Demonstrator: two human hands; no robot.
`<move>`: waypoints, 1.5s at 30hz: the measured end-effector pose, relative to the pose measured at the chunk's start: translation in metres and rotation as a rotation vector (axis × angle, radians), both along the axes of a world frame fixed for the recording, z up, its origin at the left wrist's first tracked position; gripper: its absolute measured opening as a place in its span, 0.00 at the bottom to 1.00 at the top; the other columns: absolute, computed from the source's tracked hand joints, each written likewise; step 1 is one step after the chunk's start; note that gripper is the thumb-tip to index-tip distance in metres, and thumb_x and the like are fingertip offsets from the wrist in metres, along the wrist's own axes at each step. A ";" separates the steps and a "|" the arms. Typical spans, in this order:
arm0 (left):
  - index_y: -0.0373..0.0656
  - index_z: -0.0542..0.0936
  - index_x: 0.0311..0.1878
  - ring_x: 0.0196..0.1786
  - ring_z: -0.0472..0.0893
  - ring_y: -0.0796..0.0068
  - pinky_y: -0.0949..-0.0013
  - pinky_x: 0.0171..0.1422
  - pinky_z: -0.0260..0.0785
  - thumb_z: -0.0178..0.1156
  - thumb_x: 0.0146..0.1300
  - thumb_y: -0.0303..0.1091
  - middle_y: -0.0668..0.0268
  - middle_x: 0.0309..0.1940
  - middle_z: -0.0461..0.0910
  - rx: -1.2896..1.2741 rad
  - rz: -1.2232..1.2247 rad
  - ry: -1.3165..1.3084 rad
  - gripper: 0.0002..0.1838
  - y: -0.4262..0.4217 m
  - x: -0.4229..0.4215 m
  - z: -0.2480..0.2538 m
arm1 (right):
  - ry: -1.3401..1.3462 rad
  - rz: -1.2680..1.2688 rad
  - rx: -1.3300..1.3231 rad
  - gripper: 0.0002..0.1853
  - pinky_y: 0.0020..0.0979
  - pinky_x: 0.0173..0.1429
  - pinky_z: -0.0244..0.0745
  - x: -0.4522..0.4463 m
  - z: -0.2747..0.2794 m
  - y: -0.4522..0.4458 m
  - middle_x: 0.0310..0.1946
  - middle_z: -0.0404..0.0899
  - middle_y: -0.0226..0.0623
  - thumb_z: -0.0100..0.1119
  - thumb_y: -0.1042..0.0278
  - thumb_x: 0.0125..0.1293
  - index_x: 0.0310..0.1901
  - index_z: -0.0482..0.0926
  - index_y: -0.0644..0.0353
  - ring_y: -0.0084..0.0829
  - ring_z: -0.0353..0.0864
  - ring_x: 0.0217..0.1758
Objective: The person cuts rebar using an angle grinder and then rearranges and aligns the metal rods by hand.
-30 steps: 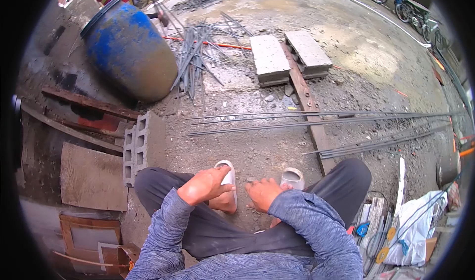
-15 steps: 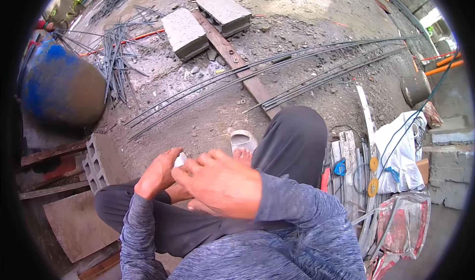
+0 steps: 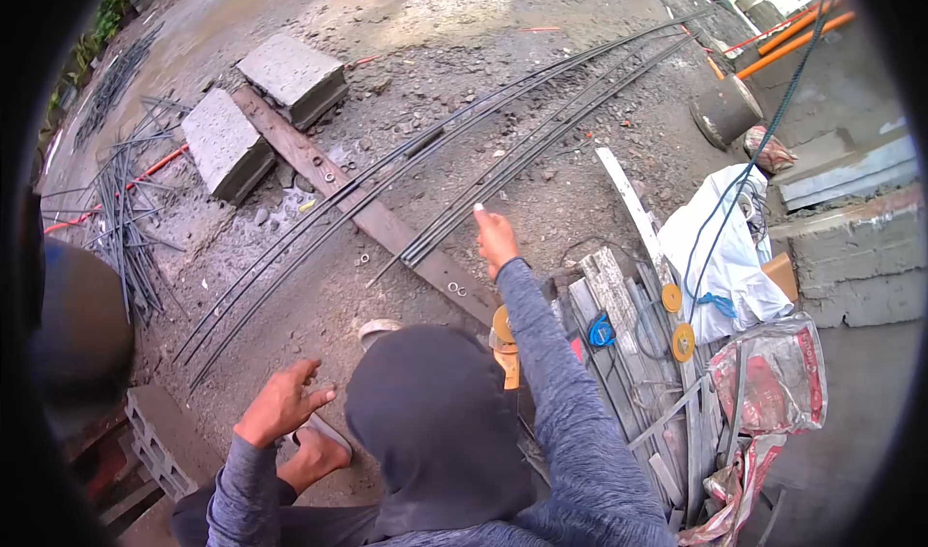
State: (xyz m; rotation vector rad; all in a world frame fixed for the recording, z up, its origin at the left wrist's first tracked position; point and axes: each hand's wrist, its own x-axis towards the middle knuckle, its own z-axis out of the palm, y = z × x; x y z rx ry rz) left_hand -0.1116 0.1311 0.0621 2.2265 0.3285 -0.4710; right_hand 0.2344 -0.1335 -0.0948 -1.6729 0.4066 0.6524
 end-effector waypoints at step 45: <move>0.22 0.80 0.49 0.31 0.85 0.66 0.61 0.35 0.78 0.66 0.69 0.42 0.54 0.32 0.85 -0.678 0.126 0.393 0.25 0.014 0.225 -0.157 | 0.333 -0.239 0.742 0.17 0.37 0.61 0.74 -0.202 -0.020 0.163 0.54 0.78 0.32 0.46 0.56 0.82 0.61 0.71 0.59 0.30 0.81 0.54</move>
